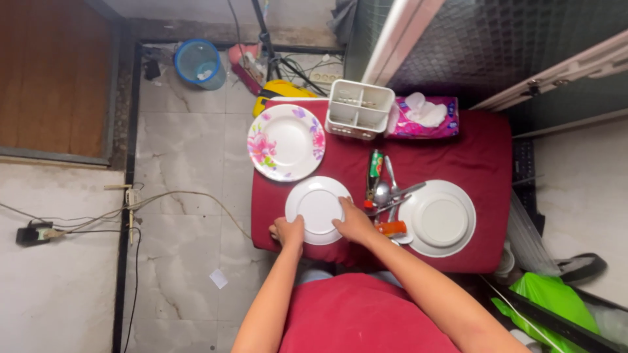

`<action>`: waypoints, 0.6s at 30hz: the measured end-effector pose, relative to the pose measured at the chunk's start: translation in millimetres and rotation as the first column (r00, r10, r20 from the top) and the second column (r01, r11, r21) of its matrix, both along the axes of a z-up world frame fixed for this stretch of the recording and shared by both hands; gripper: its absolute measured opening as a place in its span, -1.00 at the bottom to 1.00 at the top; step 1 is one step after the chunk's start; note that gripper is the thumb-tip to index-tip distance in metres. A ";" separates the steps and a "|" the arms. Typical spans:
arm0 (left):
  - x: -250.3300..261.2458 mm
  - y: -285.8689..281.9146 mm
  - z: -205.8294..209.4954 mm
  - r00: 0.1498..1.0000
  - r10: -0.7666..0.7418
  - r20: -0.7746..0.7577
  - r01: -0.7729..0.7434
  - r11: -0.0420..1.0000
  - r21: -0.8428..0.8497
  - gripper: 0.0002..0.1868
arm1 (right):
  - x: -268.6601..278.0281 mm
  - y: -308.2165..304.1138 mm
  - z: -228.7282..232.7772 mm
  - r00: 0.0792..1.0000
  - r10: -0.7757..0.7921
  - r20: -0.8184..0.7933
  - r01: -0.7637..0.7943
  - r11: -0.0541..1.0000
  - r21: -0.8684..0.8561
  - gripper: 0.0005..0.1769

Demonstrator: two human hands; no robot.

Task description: Clean and stack used plates and cutlery on a small table.

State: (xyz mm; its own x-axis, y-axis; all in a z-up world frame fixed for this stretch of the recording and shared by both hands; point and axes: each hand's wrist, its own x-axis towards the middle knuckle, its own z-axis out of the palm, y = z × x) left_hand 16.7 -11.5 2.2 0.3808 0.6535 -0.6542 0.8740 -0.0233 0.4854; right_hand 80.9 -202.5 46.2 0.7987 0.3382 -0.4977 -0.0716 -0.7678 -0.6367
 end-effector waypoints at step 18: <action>-12.4 24.1 -11.0 0.935 0.236 0.263 -0.134 0.926 -0.352 -0.81 | -7.6 -41.3 17.3 0.987 -0.157 0.046 0.132 0.930 0.343 -0.52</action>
State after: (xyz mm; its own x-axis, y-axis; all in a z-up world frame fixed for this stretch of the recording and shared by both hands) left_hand 4.4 12.6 -8.8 0.4822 0.5032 -0.7172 0.6621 0.3268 0.6744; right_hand 73.3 -243.8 63.5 0.8806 0.3543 -0.3146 -0.1110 -0.4914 -0.8639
